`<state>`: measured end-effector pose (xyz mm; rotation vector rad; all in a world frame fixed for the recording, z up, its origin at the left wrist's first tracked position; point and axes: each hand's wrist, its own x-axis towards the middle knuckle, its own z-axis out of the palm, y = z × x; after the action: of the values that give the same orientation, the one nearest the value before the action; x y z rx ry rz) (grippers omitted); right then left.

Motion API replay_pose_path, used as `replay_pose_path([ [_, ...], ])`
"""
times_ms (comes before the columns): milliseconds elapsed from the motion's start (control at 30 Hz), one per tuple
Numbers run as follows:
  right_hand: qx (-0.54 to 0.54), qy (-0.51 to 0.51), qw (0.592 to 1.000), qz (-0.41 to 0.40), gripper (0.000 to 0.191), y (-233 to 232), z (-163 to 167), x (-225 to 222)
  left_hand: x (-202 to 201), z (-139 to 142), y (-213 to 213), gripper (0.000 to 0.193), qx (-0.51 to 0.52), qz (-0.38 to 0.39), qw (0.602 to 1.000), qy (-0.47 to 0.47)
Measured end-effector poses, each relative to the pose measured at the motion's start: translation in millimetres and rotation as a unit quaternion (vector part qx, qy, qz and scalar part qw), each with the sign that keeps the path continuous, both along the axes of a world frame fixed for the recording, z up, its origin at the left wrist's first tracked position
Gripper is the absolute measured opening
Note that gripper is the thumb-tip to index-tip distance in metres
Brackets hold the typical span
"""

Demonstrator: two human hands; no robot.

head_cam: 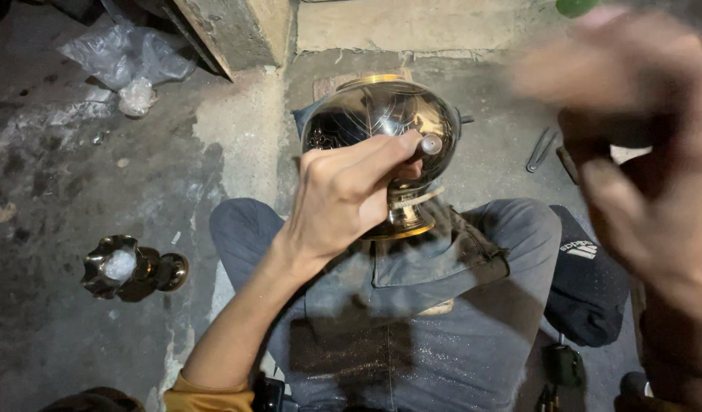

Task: The person sits on the floor and uses a hammer and chisel to engrave a design onto a brass pot. They repeatedly strike the chisel with the hammer to create patterns on the pot's surface.

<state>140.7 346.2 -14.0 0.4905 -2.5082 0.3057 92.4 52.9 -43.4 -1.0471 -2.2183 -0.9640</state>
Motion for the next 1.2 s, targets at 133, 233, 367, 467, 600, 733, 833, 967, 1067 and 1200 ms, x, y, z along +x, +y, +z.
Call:
replay_pose_path([
  [133, -0.113, 0.010, 0.992, 0.055, 0.051, -4, 6, -7, 6, -2, 1, 0.029, 0.066, 0.006, 0.998, 0.013],
  [233, -0.198, -0.008, 0.976, 0.088, 0.051, -8, 8, -9, 7, -4, 1, 0.030, 0.077, 0.007, 0.997, 0.015],
  [367, -0.095, -0.004, 0.993, 0.076, 0.050, -19, 26, -5, 4, -13, -2, 0.029, 0.071, 0.011, 0.997, 0.026],
  [467, 0.025, 0.007, 0.998, 0.061, 0.050, -31, 44, -4, -2, -22, -3, 0.022, 0.069, 0.003, 0.996, 0.055],
  [600, 0.144, 0.044, 0.987, 0.055, 0.058, -41, 57, -7, -1, -34, 1, 0.016, 0.101, 0.021, 0.990, 0.092],
  [733, 0.227, 0.073, 0.971, 0.031, 0.054, -40, 60, -8, 10, -37, 5, 0.013, 0.125, 0.076, 0.985, 0.087],
  [833, 0.285, 0.106, 0.953, -0.005, 0.054, -36, 57, -4, 13, -31, 6, 0.020, 0.102, 0.087, 0.986, 0.097],
  [967, 0.202, 0.091, 0.975, -0.018, 0.065, -29, 49, 3, 12, -17, 7, 0.029, 0.123, 0.075, 0.989, 0.039],
  [1067, 0.155, 0.077, 0.985, -0.013, 0.060, -23, 37, 4, 8, -10, 9, 0.031, 0.123, 0.036, 0.992, 0.015],
  [1200, 0.085, 0.062, 0.994, 0.001, 0.054, -14, 21, -3, 5, -5, 10, 0.032, 0.089, 0.036, 0.995, 0.012],
])
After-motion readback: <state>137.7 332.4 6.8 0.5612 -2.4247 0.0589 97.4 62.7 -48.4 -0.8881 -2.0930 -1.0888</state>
